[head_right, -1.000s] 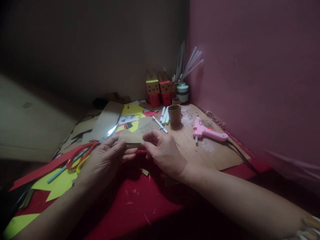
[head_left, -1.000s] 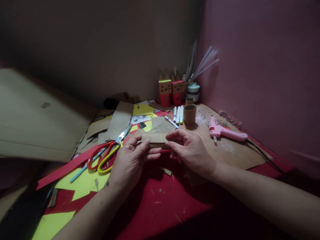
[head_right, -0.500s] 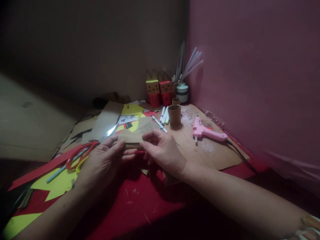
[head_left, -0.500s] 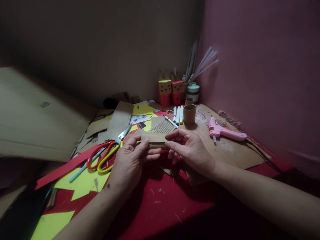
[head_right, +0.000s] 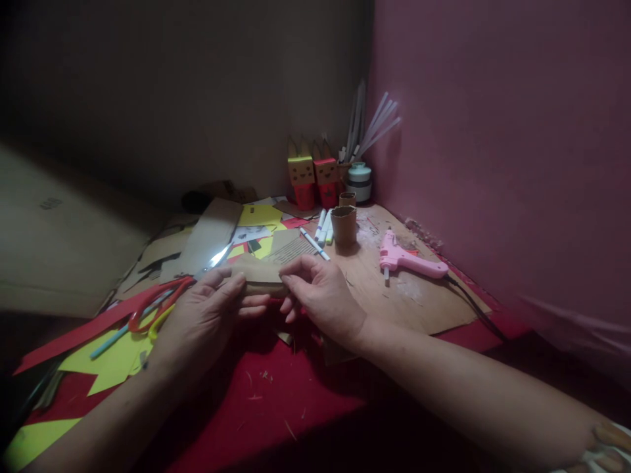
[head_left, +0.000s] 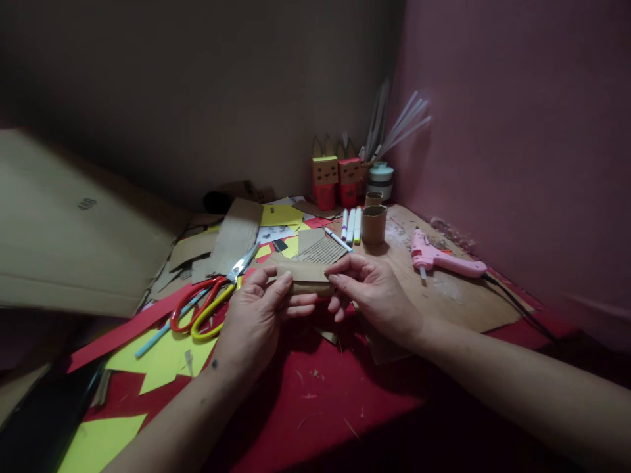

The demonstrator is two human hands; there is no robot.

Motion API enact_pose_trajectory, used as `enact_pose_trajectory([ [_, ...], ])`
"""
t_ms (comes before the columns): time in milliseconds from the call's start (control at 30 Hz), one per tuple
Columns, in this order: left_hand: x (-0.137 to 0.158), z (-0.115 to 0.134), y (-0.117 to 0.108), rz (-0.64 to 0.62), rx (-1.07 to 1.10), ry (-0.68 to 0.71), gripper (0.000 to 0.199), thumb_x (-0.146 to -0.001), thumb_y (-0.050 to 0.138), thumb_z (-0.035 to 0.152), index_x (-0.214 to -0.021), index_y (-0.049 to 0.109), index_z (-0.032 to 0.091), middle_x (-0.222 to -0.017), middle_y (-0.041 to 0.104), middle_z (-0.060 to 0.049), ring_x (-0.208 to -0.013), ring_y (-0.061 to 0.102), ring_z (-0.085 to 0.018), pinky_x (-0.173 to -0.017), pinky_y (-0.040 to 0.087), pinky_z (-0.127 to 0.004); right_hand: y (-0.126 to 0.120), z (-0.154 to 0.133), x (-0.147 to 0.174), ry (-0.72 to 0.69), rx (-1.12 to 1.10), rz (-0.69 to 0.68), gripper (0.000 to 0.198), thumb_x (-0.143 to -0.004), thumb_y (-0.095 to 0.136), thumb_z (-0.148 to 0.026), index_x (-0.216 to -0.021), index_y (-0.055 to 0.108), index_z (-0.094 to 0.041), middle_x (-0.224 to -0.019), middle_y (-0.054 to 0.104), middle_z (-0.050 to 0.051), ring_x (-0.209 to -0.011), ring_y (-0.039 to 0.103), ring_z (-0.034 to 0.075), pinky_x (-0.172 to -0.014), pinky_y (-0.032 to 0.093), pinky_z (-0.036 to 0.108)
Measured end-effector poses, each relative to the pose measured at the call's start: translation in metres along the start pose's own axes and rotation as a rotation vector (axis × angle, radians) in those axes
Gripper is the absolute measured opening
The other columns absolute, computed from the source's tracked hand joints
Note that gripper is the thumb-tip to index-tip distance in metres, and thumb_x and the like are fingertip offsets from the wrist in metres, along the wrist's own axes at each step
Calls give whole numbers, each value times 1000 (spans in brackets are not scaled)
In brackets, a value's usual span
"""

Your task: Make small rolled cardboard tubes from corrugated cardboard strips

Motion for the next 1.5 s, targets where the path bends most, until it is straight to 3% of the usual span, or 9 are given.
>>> enact_pose_trajectory([
  [133, 1, 1, 1, -6, -19, 7, 24, -87, 57, 24, -107, 53, 13, -92, 71, -16, -72, 72, -27, -65, 61, -41, 0, 1, 0, -4, 6, -3, 9, -80, 59, -25, -86, 55, -17, -52, 60, -3, -43, 58, 10, -41, 49, 20],
  [433, 3, 2, 0, 27, -56, 15, 21, -86, 58, 25, -103, 53, 15, -79, 72, -10, -67, 72, -24, -60, 61, -35, 2, 4, 0, -4, -26, -4, 12, -79, 62, -26, -84, 55, -18, -57, 60, -3, -45, 60, 11, -41, 50, 22],
  [733, -4, 1, -2, -35, 71, 3, 19, -84, 59, 23, -100, 56, 13, -82, 72, -12, -69, 73, -26, -65, 62, -37, -5, 6, -4, 110, -155, 44, 26, -73, 66, -21, -88, 45, -20, -52, 56, -7, -41, 57, 12, -36, 45, 20],
  [967, -4, 1, -2, -43, 81, 19, 20, -84, 56, 19, -103, 55, 13, -89, 71, -13, -77, 72, -30, -72, 60, -48, -6, 20, -11, 202, -315, -64, 19, -76, 67, -26, -81, 53, -13, -59, 61, 3, -53, 64, 14, -45, 50, 20],
  [1100, 0, 4, -1, -42, 80, 40, 22, -81, 61, 21, -102, 58, 15, -86, 70, -8, -74, 72, -25, -69, 61, -39, -3, 23, -11, 244, -295, -116, 18, -72, 72, -23, -81, 61, -12, -61, 63, 3, -50, 62, 12, -42, 48, 18],
  [1267, 9, 12, 4, -52, -85, 94, 30, -76, 68, 24, -104, 64, 15, -87, 71, -6, -67, 70, -19, -59, 59, -27, -3, 21, -10, 262, -295, -97, 17, -73, 68, -15, -90, 66, -11, -60, 65, 3, -52, 62, 10, -45, 49, 17],
  [1400, 12, 14, 6, -42, -214, 118, 26, -76, 68, 23, -101, 67, 15, -62, 68, -2, -52, 64, -15, -47, 52, -22, -1, 20, -10, 222, -275, -120, 19, -75, 68, -19, -94, 67, -13, -62, 66, 2, -52, 61, 10, -44, 48, 17],
  [1500, 15, 15, 5, -8, -269, 161, 16, -76, 67, 22, -91, 70, 17, -57, 67, -1, -50, 61, -14, -46, 50, -21, 4, 20, -11, 206, -344, -187, 20, -74, 69, -20, -93, 67, -13, -69, 67, 4, -56, 63, 11, -50, 51, 19],
])
Point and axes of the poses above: each hand's wrist, its own x-axis away from the middle knuckle, its own y-axis out of the palm, z = x × y, the point moved 7 cm from there along -x, towards the middle knuckle
